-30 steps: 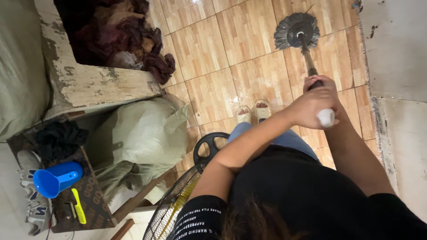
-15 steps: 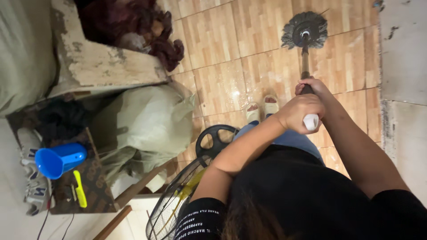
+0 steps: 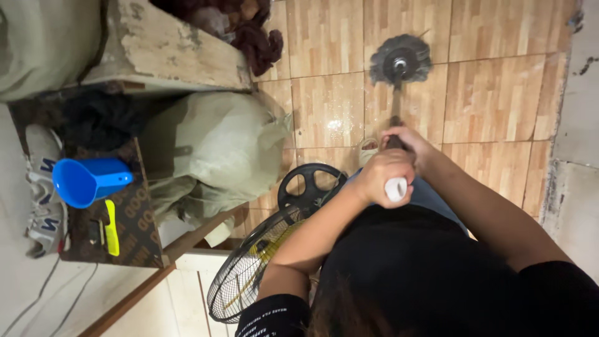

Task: The person mops a tiled floor using a spin mop, periodically dipping the mop into a blue bucket of water and rinsing it in a separate bucket.

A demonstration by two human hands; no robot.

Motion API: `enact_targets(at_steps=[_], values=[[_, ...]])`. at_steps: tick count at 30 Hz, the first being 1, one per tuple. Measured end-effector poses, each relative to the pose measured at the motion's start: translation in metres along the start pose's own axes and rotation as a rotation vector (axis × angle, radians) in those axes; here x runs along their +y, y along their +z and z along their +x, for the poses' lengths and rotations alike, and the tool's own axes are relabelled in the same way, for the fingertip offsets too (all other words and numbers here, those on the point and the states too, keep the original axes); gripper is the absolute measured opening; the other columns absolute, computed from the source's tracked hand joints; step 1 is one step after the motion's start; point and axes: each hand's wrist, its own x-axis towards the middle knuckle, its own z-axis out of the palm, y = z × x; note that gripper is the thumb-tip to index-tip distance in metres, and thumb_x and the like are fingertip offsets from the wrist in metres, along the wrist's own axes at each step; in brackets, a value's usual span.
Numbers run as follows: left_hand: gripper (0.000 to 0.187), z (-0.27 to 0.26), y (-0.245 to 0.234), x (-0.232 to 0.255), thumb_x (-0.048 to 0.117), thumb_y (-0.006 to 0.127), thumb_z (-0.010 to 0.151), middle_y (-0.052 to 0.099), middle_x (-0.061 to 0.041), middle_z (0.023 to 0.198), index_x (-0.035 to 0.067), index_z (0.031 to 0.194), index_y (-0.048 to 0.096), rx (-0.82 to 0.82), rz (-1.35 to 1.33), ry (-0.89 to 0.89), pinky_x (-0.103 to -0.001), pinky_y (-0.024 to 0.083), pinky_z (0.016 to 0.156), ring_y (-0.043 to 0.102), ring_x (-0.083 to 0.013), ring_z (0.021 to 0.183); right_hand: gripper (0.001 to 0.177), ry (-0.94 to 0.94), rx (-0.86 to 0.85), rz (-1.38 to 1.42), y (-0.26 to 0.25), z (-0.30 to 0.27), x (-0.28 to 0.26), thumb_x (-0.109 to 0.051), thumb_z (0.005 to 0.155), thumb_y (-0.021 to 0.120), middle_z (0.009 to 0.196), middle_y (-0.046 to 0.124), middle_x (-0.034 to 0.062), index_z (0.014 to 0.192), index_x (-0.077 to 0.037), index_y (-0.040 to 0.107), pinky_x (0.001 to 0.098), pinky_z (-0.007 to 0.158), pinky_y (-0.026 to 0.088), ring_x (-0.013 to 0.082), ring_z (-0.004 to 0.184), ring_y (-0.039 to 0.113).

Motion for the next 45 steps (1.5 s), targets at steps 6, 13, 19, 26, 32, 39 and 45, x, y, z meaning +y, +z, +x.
enact_targets(at_steps=[6,13,19,26,32,39,45], values=[[0.020,-0.030,-0.029,0.026,0.009,0.075,0.067,0.059,-0.007,0.075,0.011,0.076,0.058,0.116,0.084,-0.075,-0.041,0.051,0.071,0.061,-0.0317,0.075,0.015,0.140,-0.154,0.002,0.034,0.046,0.026,-0.012,0.091,0.064,0.069,0.058,0.0027,0.080,-0.008,0.054,0.0296,0.062,0.054,0.0157,0.064,0.060],[0.018,-0.053,-0.048,0.040,0.006,0.074,0.068,0.062,-0.008,0.076,0.010,0.078,0.060,0.279,0.143,-0.126,-0.041,0.054,0.077,0.063,-0.0317,0.075,0.016,0.067,-0.082,-0.229,0.110,0.038,0.032,-0.006,0.089,0.065,0.070,0.059,0.0075,0.095,-0.005,0.050,0.0326,0.056,0.054,0.0181,0.061,0.062],[0.020,-0.061,-0.050,0.047,0.007,0.075,0.067,0.061,-0.009,0.076,0.009,0.078,0.058,0.353,0.253,-0.161,-0.041,0.055,0.081,0.062,-0.0338,0.076,0.034,0.030,-0.063,-0.356,0.131,0.052,0.035,0.000,0.083,0.063,0.068,0.058,0.0107,0.102,-0.023,0.046,0.0372,0.055,0.052,0.0213,0.058,0.059],[0.026,-0.057,-0.041,0.027,0.011,0.078,0.059,0.062,-0.009,0.076,0.009,0.077,0.060,0.277,0.188,-0.103,-0.041,0.052,0.081,0.063,-0.0329,0.074,0.014,0.269,-0.176,-0.245,0.071,0.128,0.047,-0.011,0.090,0.062,0.065,0.061,0.0074,0.080,-0.004,0.055,0.0324,0.057,0.055,0.0197,0.058,0.062],[0.025,-0.040,-0.012,0.016,0.010,0.080,0.062,0.063,-0.006,0.075,0.011,0.077,0.061,0.263,0.143,-0.037,-0.040,0.051,0.079,0.064,-0.0294,0.074,0.017,0.281,-0.192,0.106,0.040,0.116,0.045,-0.010,0.093,0.061,0.066,0.060,0.0037,0.078,-0.007,0.055,0.0253,0.058,0.054,0.0141,0.058,0.061],[0.024,-0.017,0.031,0.012,0.008,0.078,0.062,0.064,-0.005,0.075,0.012,0.078,0.061,0.256,0.104,0.005,-0.040,0.051,0.079,0.064,-0.0294,0.074,0.016,0.212,-0.234,0.064,0.013,0.069,0.024,-0.012,0.091,0.064,0.066,0.061,0.0024,0.079,-0.007,0.055,0.0238,0.056,0.053,0.0125,0.058,0.061],[0.024,0.003,0.083,0.008,0.009,0.077,0.061,0.064,-0.005,0.075,0.012,0.079,0.062,0.205,0.070,0.005,-0.039,0.052,0.079,0.065,-0.0278,0.074,0.012,0.175,-0.238,0.190,-0.041,0.032,0.012,-0.009,0.092,0.061,0.069,0.061,0.0049,0.084,-0.001,0.056,0.0245,0.061,0.055,0.0125,0.061,0.063]])
